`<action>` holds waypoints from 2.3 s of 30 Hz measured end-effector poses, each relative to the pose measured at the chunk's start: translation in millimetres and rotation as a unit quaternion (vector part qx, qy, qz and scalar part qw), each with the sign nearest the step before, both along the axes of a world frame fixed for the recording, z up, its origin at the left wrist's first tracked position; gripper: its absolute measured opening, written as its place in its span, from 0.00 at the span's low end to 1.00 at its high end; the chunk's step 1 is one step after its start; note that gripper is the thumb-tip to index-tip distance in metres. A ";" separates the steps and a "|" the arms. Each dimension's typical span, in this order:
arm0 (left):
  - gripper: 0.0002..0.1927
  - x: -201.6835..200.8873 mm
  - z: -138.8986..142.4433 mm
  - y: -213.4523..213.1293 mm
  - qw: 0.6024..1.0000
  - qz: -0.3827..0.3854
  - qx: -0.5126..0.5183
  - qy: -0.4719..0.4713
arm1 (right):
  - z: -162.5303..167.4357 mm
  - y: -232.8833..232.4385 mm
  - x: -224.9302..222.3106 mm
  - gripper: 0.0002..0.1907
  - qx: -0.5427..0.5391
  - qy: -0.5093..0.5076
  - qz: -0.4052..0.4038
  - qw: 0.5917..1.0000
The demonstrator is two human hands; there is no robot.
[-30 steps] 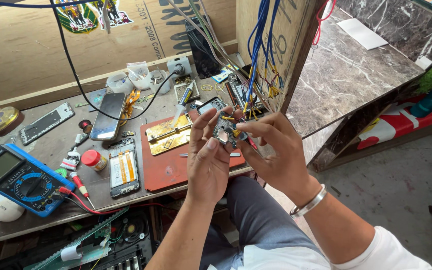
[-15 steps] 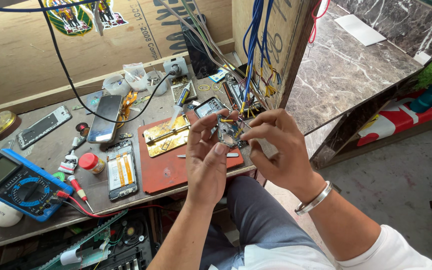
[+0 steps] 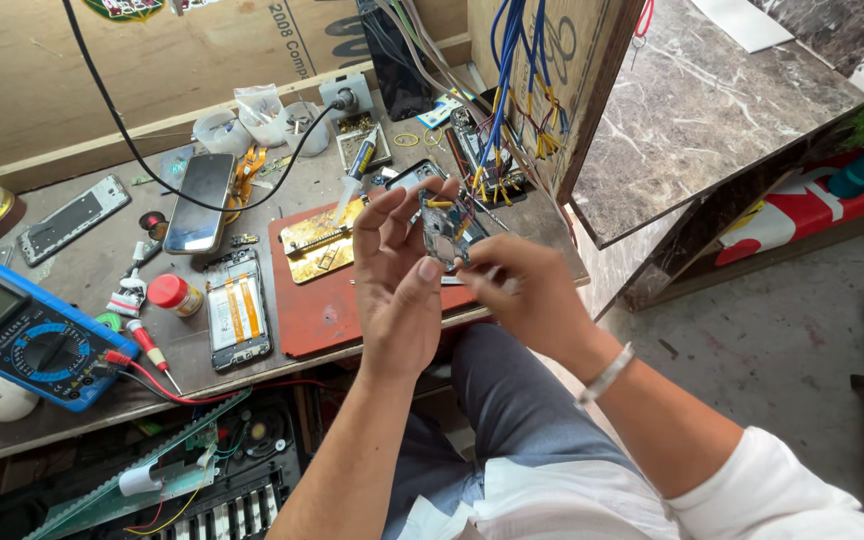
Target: The person works at a cluttered repair bench on a disassembled smartphone motherboard, using tweezers to pick at and reposition small components on the board. They lift the board, hold it up to view it from different angles, connect and adjust test leads and wires near the board, and continue probing the board with tweezers.
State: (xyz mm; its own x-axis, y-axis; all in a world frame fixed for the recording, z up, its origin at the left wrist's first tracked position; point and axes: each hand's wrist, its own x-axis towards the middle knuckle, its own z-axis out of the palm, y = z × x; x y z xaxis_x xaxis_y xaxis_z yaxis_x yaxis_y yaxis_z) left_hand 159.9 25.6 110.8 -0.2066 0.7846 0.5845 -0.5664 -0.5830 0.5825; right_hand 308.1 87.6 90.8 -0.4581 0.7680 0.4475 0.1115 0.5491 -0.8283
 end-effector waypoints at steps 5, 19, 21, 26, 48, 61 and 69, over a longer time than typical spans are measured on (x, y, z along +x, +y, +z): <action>0.32 4.0 1.1 1.6 0.999 -0.001 0.029 0.019 | -26.5 17.7 -28.5 0.14 0.220 -0.209 -0.033 0.952; 0.35 -3.5 -2.6 6.2 0.994 0.037 0.047 0.093 | -16.5 11.6 -2.9 0.12 0.142 -0.177 -0.038 0.973; 0.36 -5.7 -2.9 5.9 0.988 0.062 0.052 0.134 | -20.5 8.4 18.3 0.14 -0.006 -0.072 -0.009 0.997; 0.37 -5.0 -1.3 9.1 0.969 0.108 0.063 0.214 | -36.3 0.6 64.6 0.23 -0.375 0.297 0.105 0.872; 0.45 12.4 42.4 5.3 0.734 0.277 0.125 0.607 | 35.1 11.4 62.0 0.12 -0.121 0.124 -0.049 0.984; 0.34 21.2 4.7 -2.1 0.834 0.376 0.060 0.400 | 6.3 14.8 54.3 0.07 -0.366 0.382 0.024 0.848; 0.30 62.9 -31.8 5.9 0.968 0.028 -0.222 -0.110 | -5.0 -2.6 34.3 0.08 -0.374 0.421 0.035 0.826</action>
State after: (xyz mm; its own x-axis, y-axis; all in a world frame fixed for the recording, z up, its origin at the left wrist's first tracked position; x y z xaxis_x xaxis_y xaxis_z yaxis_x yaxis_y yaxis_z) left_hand 222.8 31.6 79.0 -0.3376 0.9324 0.1294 -0.6799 -0.3366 0.6514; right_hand 342.4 85.0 85.8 -0.2825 0.9583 0.0423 -0.6864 -0.1711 -0.7068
